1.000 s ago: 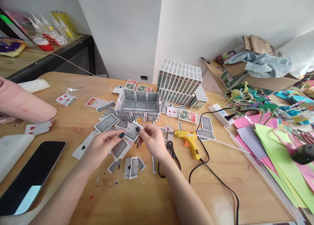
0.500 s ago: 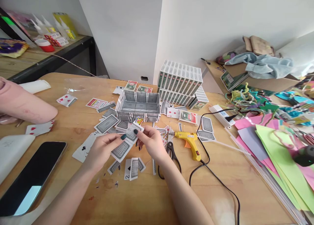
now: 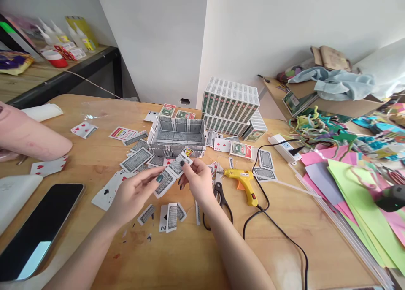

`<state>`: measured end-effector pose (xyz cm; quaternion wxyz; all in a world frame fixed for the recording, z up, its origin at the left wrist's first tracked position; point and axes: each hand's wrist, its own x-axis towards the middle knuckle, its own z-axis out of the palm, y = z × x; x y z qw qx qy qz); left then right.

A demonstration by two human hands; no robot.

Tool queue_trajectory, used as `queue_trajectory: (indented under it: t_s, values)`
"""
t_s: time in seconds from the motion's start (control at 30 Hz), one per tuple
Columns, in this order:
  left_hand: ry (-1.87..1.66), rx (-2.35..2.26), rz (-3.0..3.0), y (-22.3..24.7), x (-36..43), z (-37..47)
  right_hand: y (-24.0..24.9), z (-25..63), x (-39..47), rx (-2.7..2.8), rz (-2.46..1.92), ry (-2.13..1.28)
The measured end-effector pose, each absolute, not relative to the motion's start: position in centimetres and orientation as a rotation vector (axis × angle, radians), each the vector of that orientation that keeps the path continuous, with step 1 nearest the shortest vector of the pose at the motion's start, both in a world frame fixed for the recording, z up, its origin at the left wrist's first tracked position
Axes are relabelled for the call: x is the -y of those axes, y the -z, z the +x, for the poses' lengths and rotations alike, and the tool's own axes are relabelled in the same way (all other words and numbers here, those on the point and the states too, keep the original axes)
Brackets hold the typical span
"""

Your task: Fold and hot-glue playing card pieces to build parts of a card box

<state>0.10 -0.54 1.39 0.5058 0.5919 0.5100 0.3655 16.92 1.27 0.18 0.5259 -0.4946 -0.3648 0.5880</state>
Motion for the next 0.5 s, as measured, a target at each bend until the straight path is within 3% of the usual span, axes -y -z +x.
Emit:
queue_trajectory:
  t_s: [0.23, 0.5]
  values:
    - [-0.790, -1.322, 1.698, -2.14, 0.91, 0.67, -0.55, 16.62, -1.06, 0.896, -1.233, -1.346]
    - [-0.896, -1.088, 1.241, -1.82, 0.65, 0.72, -0.34, 16.58, -1.03, 0.941, -1.300, -1.273]
